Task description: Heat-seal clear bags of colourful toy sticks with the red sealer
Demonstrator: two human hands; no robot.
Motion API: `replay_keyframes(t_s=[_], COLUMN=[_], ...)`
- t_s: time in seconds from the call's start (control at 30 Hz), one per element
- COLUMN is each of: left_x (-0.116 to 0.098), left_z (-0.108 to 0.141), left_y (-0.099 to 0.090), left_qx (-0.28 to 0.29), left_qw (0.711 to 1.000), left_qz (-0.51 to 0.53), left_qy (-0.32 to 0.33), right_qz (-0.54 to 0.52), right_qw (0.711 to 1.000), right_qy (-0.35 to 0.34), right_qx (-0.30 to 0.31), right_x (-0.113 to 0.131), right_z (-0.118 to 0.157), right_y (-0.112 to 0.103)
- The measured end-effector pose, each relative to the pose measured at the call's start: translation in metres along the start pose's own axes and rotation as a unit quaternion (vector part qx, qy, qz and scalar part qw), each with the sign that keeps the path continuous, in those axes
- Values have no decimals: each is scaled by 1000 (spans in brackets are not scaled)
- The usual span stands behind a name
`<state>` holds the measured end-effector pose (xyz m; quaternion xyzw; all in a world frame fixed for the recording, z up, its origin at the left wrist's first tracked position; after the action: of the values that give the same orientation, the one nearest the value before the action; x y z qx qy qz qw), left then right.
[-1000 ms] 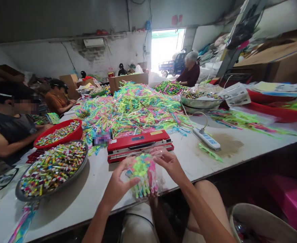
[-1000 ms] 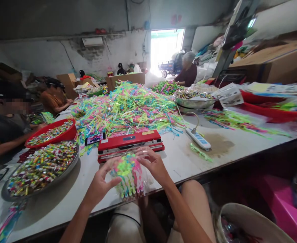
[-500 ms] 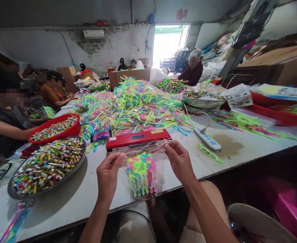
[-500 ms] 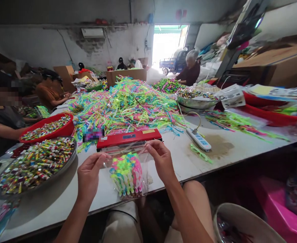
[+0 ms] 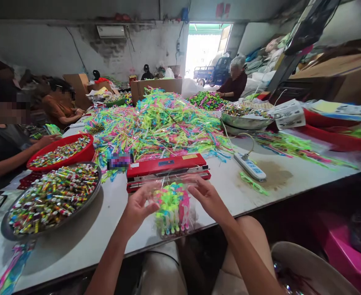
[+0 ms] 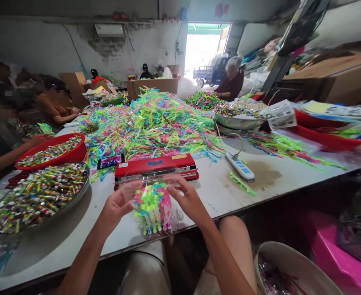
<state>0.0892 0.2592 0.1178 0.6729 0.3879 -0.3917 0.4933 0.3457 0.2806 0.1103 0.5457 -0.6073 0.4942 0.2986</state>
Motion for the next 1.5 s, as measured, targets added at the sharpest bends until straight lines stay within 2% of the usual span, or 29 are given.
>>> replay_keyframes(t_s=[0.07,0.17,0.23,0.3,0.4,0.5,0.6,0.7,0.83,0.93,1.03,1.13,1.23,1.3,1.4,1.5], left_x=[8,14,17,17,17,14,14,14,7,-4,-9,12,53,80,113,130], left_z=[6,11,13,13,13,14,13,13,26,38,35,15,-7,-16,-20,-18], left_y=[2,2,2,3,3,-2,-4,-2,5,16,23,18,1,-12,-27,-37], left_qx=[-11,-119,-168,-158,-78,-48,-83,-144,-223,-258,-281,-291,-313,-323,-323,-323], left_qw=[1000,991,982,984,996,999,996,988,970,959,952,954,949,945,943,941], left_qz=[-29,-7,9,10,17,12,-31,-20,19,13,14,36,44,37,34,43], left_qy=[1,65,90,81,29,12,25,55,95,113,121,60,-14,-42,-70,-92], right_qz=[-7,-12,-15,-29,-41,-34,-8,9,-4,-13,-21,-10,26,55,93,120], right_qw=[1000,996,993,987,978,976,982,984,972,963,956,955,953,953,952,948], right_qy=[-1,3,5,12,21,24,18,11,10,-5,11,84,142,164,180,186], right_qx=[-27,-87,-120,-159,-206,-215,-186,-180,-235,-270,-292,-286,-268,-249,-229,-230], right_x=[-6,-8,-7,-4,-1,1,3,5,16,31,35,8,-39,-70,-104,-121], right_z=[4,8,10,14,21,22,17,15,29,42,41,26,10,2,-2,-1], right_y=[3,5,6,5,4,3,4,4,0,-2,-2,4,13,18,23,24])
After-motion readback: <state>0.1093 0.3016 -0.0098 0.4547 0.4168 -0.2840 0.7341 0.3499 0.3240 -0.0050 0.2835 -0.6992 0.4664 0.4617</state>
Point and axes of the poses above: each hand's wrist, its own z-axis away from the middle knuckle, its own y-axis out of the palm, x = y × z, the point moved 4 cm from there along -z, towards the middle knuckle, and after that the axes turned 14 degrees about z, right-handed, at the moved point
